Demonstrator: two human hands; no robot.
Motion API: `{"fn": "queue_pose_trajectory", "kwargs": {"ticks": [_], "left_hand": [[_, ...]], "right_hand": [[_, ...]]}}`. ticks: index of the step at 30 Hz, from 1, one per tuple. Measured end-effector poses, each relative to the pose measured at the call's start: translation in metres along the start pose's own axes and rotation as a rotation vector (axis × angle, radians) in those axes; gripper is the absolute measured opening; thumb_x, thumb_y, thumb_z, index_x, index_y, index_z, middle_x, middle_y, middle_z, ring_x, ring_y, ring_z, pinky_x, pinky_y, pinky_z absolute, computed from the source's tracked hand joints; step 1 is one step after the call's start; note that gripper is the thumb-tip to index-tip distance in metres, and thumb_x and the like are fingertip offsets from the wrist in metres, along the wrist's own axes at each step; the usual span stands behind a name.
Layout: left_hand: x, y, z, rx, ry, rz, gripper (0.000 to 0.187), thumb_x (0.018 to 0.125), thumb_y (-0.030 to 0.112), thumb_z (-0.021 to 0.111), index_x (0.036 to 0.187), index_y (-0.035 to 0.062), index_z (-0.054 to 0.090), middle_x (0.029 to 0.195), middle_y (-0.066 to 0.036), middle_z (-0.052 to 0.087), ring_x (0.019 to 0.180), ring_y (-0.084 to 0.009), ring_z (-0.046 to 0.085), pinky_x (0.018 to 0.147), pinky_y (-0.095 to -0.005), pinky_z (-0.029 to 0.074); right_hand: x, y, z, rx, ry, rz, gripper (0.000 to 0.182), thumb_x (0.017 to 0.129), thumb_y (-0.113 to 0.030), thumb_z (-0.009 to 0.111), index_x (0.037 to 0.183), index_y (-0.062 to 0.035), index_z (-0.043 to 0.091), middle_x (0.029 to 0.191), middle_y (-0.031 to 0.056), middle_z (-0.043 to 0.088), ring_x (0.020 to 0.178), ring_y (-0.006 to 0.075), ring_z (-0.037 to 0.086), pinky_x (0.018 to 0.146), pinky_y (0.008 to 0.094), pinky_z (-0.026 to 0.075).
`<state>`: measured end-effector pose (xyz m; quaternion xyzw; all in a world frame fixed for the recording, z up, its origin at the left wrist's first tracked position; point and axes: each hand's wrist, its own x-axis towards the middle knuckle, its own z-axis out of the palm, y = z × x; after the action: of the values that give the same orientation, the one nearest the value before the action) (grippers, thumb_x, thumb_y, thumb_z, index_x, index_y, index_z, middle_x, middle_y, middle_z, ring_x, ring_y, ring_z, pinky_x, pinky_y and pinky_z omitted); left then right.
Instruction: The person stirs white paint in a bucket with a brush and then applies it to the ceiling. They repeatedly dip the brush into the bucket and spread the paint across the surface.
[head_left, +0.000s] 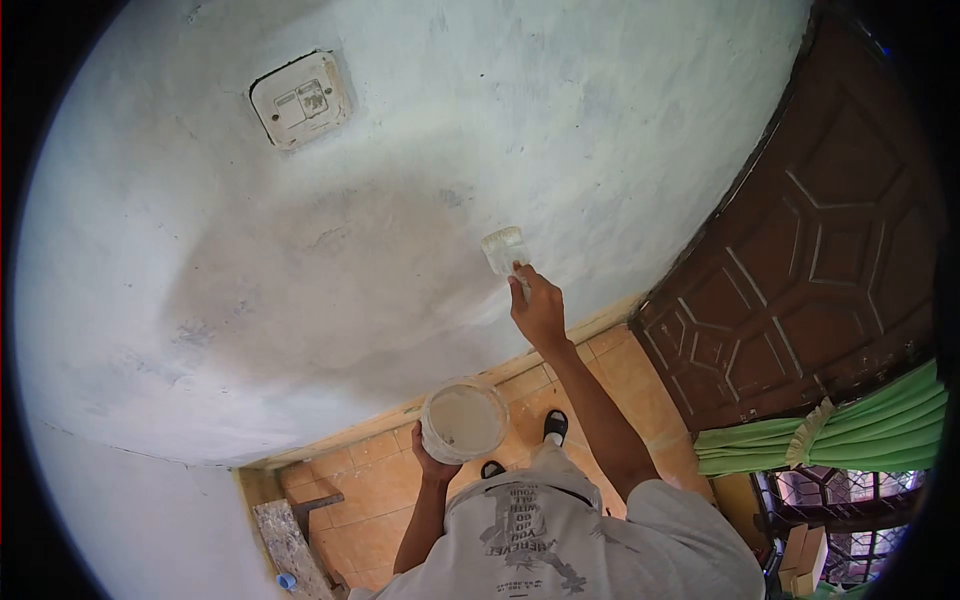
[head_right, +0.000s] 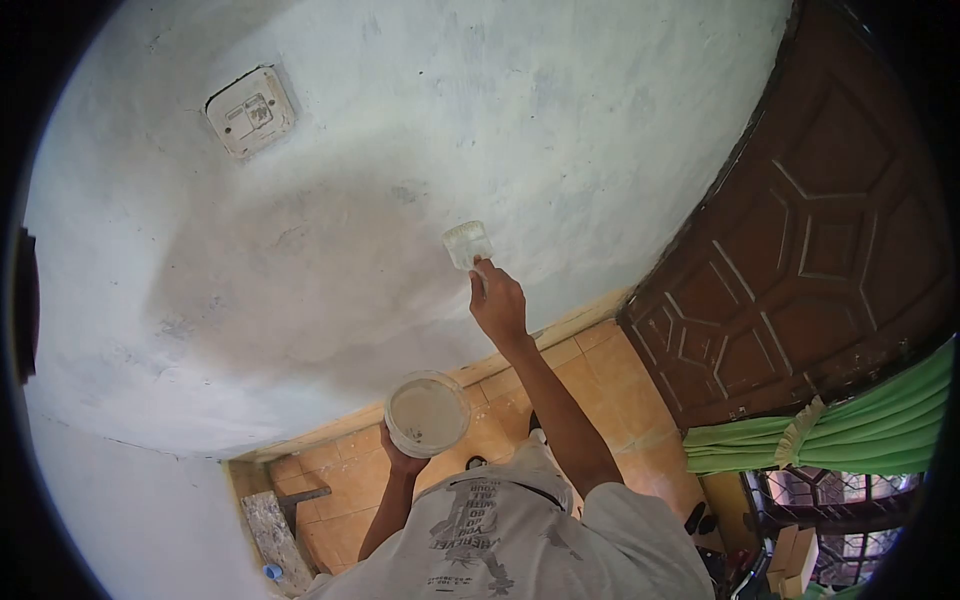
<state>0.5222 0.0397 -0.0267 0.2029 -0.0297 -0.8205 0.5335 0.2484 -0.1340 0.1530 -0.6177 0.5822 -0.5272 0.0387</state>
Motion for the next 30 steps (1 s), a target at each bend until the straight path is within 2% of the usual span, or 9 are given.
{"fn": "queue_pose_trajectory", "kwargs": {"ticks": [4, 8, 11, 14, 18, 21, 24, 27, 30], "left_hand": [[-0.003, -0.006, -0.002, -0.023, -0.014, 0.003, 0.069, 0.1, 0.064, 0.044, 0.15, 0.0163, 0.055, 0.147, -0.01, 0.061, 0.133, -0.0344, 0.059, 0.108, -0.0558, 0.051], [-0.017, -0.009, -0.003, -0.042, 0.019, 0.108, 0.068, 0.101, 0.063, 0.044, 0.149, 0.0168, 0.056, 0.147, -0.009, 0.061, 0.133, -0.034, 0.059, 0.109, -0.0553, 0.05], [-0.029, -0.009, -0.008, -0.063, 0.05, 0.117, 0.068, 0.1, 0.063, 0.044, 0.149, 0.0172, 0.055, 0.148, -0.009, 0.061, 0.133, -0.0338, 0.058, 0.109, -0.0554, 0.05], [-0.034, -0.007, -0.012, -0.055, 0.048, 0.141, 0.068, 0.1, 0.063, 0.045, 0.15, 0.0176, 0.055, 0.148, -0.009, 0.06, 0.134, -0.0336, 0.058, 0.109, -0.0553, 0.05], [-0.039, -0.008, -0.019, -0.087, 0.06, 0.183, 0.069, 0.1, 0.064, 0.044, 0.15, 0.0177, 0.054, 0.148, -0.008, 0.06, 0.134, -0.0333, 0.058, 0.109, -0.0557, 0.05], [-0.039, -0.012, -0.02, -0.077, 0.063, 0.181, 0.069, 0.1, 0.064, 0.044, 0.15, 0.0175, 0.055, 0.147, -0.008, 0.061, 0.134, -0.0332, 0.058, 0.109, -0.056, 0.05], [-0.041, -0.017, -0.013, -0.074, 0.059, 0.149, 0.069, 0.1, 0.064, 0.045, 0.149, 0.0171, 0.055, 0.147, -0.008, 0.061, 0.133, -0.0333, 0.058, 0.109, -0.0563, 0.051], [-0.04, -0.021, -0.015, -0.104, 0.055, 0.109, 0.069, 0.1, 0.064, 0.046, 0.15, 0.0166, 0.055, 0.147, -0.009, 0.061, 0.133, -0.0337, 0.058, 0.108, -0.0567, 0.05], [-0.042, -0.024, -0.019, -0.1, 0.025, 0.124, 0.069, 0.1, 0.064, 0.047, 0.15, 0.0164, 0.055, 0.147, -0.01, 0.061, 0.133, -0.0346, 0.058, 0.108, -0.0572, 0.05]], "right_hand": [[0.007, -0.019, -0.039, 0.114, -0.019, 0.011, 0.014, 0.096, -0.004, 0.07, 0.109, 0.0032, 0.069, 0.106, 0.0265, 0.075, 0.08, 0.0409, 0.074, 0.068, 0.0423, 0.059], [0.028, -0.054, -0.067, 0.136, 0.037, 0.077, 0.014, 0.097, -0.008, 0.072, 0.107, 0.002, 0.067, 0.11, 0.0218, 0.077, 0.066, 0.0286, 0.068, 0.062, 0.037, 0.055], [0.047, -0.072, -0.065, 0.093, 0.014, -0.026, 0.014, 0.098, -0.008, 0.071, 0.106, 0.0024, 0.067, 0.109, 0.0233, 0.076, 0.073, 0.0342, 0.073, 0.063, 0.039, 0.056], [0.04, -0.058, -0.039, 0.0, -0.046, -0.006, 0.015, 0.098, -0.009, 0.069, 0.107, 0.0025, 0.067, 0.109, 0.0248, 0.076, 0.087, 0.0418, 0.075, 0.071, 0.043, 0.059], [0.005, -0.026, -0.018, -0.073, -0.163, 0.112, 0.017, 0.098, -0.011, 0.068, 0.11, 0.0014, 0.066, 0.112, 0.0254, 0.075, 0.102, 0.0457, 0.072, 0.084, 0.0477, 0.06], [-0.024, 0.017, 0.009, -0.111, -0.205, 0.137, 0.022, 0.097, -0.014, 0.067, 0.115, -0.0028, 0.067, 0.099, 0.024, 0.075, 0.093, 0.0445, 0.072, 0.08, 0.0517, 0.058], [-0.044, 0.028, 0.014, -0.192, -0.395, 0.284, 0.025, 0.096, -0.017, 0.068, 0.117, -0.0044, 0.066, 0.1, 0.0247, 0.075, 0.094, 0.0459, 0.072, 0.082, 0.054, 0.058], [-0.075, 0.072, 0.032, -0.27, -0.434, 0.281, 0.022, 0.094, -0.017, 0.072, 0.113, -0.0084, 0.067, 0.092, 0.0248, 0.075, 0.091, 0.0467, 0.072, 0.08, 0.0534, 0.058], [-0.068, 0.072, 0.029, -0.168, -0.29, 0.228, 0.021, 0.094, -0.018, 0.071, 0.112, -0.0072, 0.067, 0.079, 0.0249, 0.071, 0.079, 0.0468, 0.071, 0.07, 0.0536, 0.055]]}}
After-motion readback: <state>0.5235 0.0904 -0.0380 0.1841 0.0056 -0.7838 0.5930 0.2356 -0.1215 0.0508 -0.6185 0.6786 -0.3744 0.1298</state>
